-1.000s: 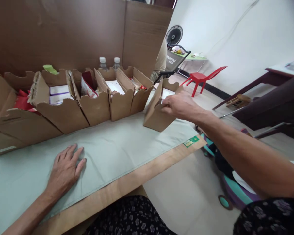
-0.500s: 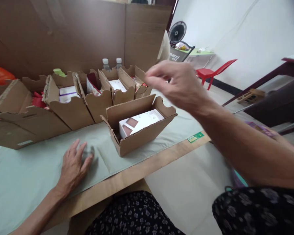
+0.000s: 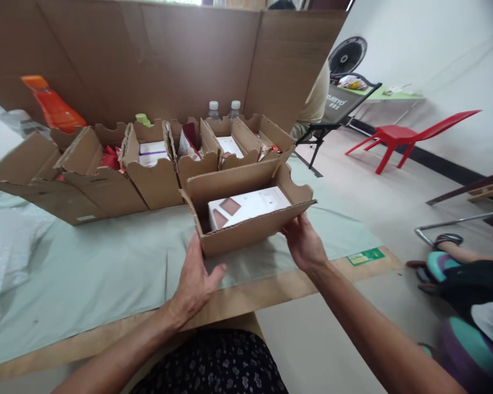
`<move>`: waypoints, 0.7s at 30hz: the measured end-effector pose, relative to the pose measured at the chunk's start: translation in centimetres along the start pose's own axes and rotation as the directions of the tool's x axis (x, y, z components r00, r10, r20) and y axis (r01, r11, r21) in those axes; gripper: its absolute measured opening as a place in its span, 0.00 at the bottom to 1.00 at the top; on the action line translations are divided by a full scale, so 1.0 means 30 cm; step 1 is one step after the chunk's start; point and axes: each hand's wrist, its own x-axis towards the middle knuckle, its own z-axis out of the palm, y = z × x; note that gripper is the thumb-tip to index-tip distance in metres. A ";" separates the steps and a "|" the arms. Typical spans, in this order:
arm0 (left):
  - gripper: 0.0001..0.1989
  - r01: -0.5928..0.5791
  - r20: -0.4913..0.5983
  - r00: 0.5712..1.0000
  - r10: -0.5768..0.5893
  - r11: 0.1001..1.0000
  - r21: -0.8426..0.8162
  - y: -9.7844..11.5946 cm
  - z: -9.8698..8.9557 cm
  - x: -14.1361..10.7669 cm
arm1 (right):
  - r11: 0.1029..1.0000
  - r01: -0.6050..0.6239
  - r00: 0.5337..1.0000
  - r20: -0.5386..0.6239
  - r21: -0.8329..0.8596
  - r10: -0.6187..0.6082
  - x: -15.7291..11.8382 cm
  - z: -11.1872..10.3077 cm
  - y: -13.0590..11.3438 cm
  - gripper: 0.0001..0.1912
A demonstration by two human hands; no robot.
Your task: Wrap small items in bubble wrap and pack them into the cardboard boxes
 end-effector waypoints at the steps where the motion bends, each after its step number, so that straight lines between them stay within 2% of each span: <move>1: 0.29 0.002 -0.066 0.998 -0.002 1.000 0.003 -0.004 -0.024 0.014 | 1.000 0.027 0.999 0.040 0.002 -0.027 0.011 0.039 -0.004 0.38; 4: 0.25 0.041 -0.199 0.979 -0.041 0.999 -0.001 -0.031 -0.124 0.076 | 0.997 0.079 0.978 0.196 -0.025 -0.072 0.057 0.152 -0.001 0.41; 7: 0.25 0.107 -0.230 0.967 -0.110 0.994 -0.026 -0.083 -0.213 0.140 | 0.994 0.087 0.945 0.322 -0.065 -0.062 0.110 0.240 0.043 0.42; 9: 0.24 0.146 -0.231 0.962 -0.148 0.989 -0.026 -0.127 -0.241 0.162 | 0.992 0.099 0.934 0.352 -0.084 -0.064 0.133 0.273 0.091 0.38; 14: 0.23 0.203 -0.242 0.952 -0.187 0.978 0.042 -0.187 -0.223 0.148 | 0.943 0.205 0.937 0.330 -0.262 -0.112 0.129 0.266 0.186 0.24; 17: 0.26 0.203 -0.229 0.956 -0.183 0.977 0.070 -0.189 -0.222 0.129 | 0.897 0.223 0.959 0.251 -0.382 -0.131 0.138 0.254 0.202 0.19; 19: 0.30 0.152 -0.186 0.974 -0.129 0.981 0.120 -0.185 -0.248 0.095 | 0.881 0.213 0.968 0.213 -0.422 -0.132 0.152 0.261 0.199 0.16; 21: 0.30 0.092 -0.181 0.982 -0.045 0.960 0.264 -0.176 -0.302 0.029 | 0.871 0.194 0.975 0.185 -0.451 -0.121 0.160 0.273 0.190 0.14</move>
